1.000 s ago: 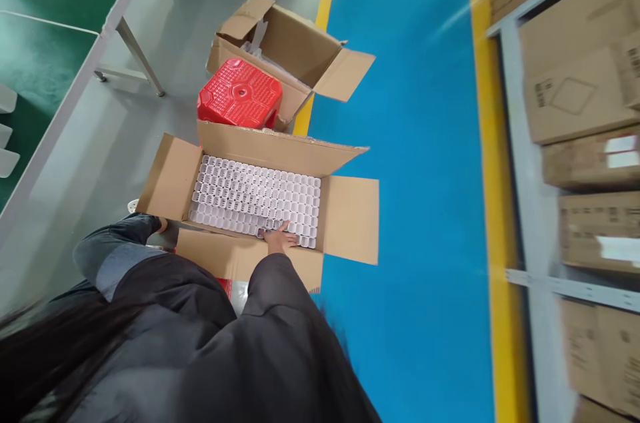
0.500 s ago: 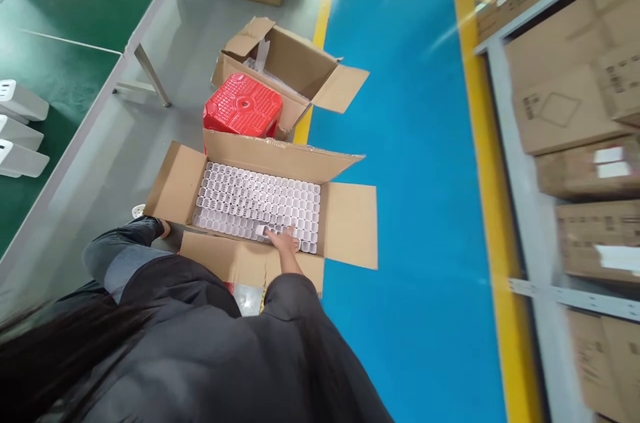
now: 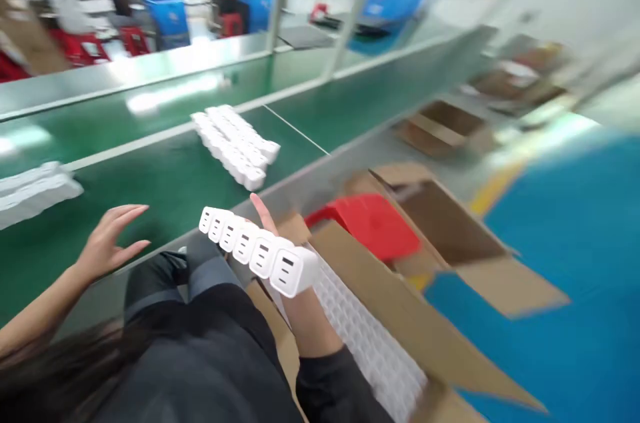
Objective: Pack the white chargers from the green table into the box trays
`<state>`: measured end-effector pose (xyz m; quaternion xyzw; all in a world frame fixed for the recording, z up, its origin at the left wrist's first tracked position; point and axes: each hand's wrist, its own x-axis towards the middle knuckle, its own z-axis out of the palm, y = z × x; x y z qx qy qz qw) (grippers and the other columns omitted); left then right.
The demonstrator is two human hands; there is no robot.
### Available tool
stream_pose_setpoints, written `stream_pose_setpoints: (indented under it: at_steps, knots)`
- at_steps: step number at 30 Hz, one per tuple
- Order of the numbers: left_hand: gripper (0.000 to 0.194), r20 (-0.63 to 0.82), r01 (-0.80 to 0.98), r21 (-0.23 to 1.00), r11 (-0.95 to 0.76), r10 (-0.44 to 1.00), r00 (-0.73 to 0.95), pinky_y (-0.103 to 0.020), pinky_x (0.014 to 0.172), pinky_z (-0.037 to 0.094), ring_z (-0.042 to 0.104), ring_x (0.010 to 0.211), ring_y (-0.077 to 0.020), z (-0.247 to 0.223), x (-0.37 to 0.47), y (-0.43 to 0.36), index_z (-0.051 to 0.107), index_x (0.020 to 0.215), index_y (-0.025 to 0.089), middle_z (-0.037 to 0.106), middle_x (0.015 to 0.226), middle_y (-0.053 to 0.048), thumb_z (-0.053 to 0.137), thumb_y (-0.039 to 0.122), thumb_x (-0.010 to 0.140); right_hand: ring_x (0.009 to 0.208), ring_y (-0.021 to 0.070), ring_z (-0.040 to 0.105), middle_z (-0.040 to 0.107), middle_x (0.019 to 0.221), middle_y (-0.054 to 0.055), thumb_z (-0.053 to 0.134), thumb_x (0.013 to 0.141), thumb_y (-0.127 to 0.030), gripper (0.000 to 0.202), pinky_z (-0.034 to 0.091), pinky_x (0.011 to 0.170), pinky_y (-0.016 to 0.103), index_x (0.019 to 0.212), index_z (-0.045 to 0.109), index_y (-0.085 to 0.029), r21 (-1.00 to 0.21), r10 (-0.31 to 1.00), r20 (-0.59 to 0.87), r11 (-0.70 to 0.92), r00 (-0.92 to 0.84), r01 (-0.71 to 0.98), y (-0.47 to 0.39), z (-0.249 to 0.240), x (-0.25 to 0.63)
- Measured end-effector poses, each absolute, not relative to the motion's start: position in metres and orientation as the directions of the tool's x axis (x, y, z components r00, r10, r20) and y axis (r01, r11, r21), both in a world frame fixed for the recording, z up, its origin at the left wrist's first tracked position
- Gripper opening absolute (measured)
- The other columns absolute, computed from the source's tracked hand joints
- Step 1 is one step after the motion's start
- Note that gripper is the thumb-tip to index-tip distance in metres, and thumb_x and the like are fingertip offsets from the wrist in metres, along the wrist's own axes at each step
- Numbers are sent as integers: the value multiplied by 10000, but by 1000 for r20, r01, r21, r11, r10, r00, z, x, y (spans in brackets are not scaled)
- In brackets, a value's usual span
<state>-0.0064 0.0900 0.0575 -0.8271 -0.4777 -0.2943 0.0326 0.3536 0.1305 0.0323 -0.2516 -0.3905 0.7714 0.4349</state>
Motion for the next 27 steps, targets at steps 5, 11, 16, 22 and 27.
stream_pose_setpoints:
  at_steps: [5,11,16,22,27]
  knots:
    - [785,694,855,150,-497,669,267,-500,1049,454,553,1239,-316,81,-56,95,308,1502,253,572,1358,-155,607,619,875,936,255,690,715,1042,31,817,655,-517,1094,557,755,392,1559,217,-381,-741,494,54,-563,-868,-366,183,70,187]
    - [746,672,915,219,-340,732,111,-466,1017,472,593,1182,-307,65,-134,79,425,1434,227,615,1297,-148,607,655,850,1127,286,628,627,1324,56,824,627,-546,911,543,824,419,1432,426,-388,-733,261,49,-646,-964,-212,201,57,37]
    - [707,631,929,350,-117,763,-141,-415,916,519,641,1107,-301,39,-175,74,490,1394,211,656,1226,-140,502,694,878,1131,290,612,654,1297,51,778,631,-574,676,525,879,465,1224,595,-306,-743,167,46,-654,-985,-145,203,25,-37]
    - [647,555,926,374,-56,813,-176,-344,860,521,664,1036,-255,33,-190,72,552,1369,261,678,1198,-89,471,699,899,1144,307,599,653,1303,70,734,669,-625,655,425,1026,604,1217,590,-298,-713,70,32,-698,-997,-72,201,9,-50]
    - [631,464,916,399,32,855,-232,-309,811,522,665,1019,-239,37,-194,68,590,1321,264,687,1165,-77,484,714,892,1108,278,615,658,1297,50,798,643,-603,700,473,1010,556,1249,615,-304,-695,30,3,-718,-1000,-24,209,13,-45]
